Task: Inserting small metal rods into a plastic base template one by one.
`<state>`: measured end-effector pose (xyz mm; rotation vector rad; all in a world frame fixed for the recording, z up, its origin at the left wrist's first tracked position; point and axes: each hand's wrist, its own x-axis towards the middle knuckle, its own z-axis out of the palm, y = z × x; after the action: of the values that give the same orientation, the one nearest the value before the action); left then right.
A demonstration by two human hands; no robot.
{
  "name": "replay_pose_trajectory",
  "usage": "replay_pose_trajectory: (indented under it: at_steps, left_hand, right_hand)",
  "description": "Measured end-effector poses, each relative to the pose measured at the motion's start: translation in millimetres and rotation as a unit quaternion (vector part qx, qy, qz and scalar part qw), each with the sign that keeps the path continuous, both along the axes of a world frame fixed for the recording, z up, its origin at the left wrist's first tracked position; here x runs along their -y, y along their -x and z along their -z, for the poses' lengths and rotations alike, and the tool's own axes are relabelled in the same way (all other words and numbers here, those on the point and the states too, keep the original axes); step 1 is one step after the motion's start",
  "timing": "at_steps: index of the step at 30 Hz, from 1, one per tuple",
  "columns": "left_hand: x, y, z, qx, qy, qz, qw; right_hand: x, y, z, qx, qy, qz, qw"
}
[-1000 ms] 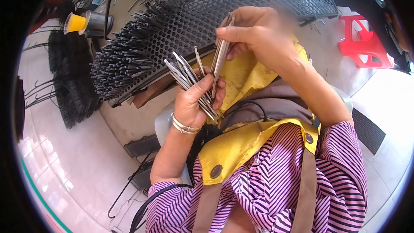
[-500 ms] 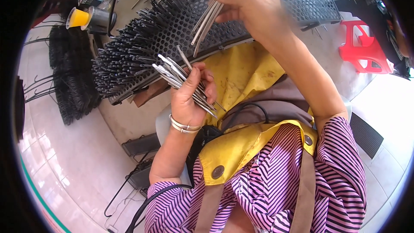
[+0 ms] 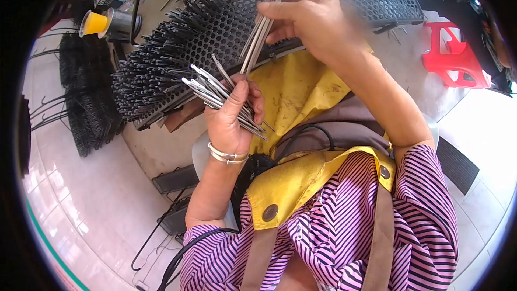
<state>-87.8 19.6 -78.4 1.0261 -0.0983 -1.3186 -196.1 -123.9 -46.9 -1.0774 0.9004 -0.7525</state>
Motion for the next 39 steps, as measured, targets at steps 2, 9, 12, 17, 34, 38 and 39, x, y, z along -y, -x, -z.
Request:
replay_pose_trajectory:
  at_steps: [2,9,12,17,34,38,39]
  left_hand:
    - [-2.6,-1.2,4.1,0.012,0.02,0.022,0.999]
    - [-4.0,1.9,3.9,0.007,0.021,0.025,0.999]
    - [-8.0,4.6,8.2,-0.012,0.005,0.053,0.998]
    - [-6.8,6.9,8.4,-0.017,-0.028,0.061,0.998]
    - [-7.3,6.8,7.2,-0.05,-0.03,0.065,0.996]
    - [-6.4,5.4,8.1,-0.048,-0.042,0.069,0.996]
    - [-6.2,4.9,7.9,-0.048,-0.034,0.071,0.996]
  right_hand:
    - [-4.0,-1.0,0.5,0.005,-0.017,-0.009,1.0]
    - [22.8,6.7,5.5,0.084,0.094,0.068,0.99]
    - [26.7,5.3,-2.7,0.095,0.082,0.072,0.989]
    - [22.0,-24.0,-1.5,0.098,0.185,0.09,0.974]
    - [21.3,-47.4,13.4,-0.096,0.486,-0.04,0.868]
    - [25.1,-54.3,10.2,-0.154,0.482,-0.076,0.859]
    - [26.5,-56.4,7.6,-0.165,0.515,-0.079,0.838]
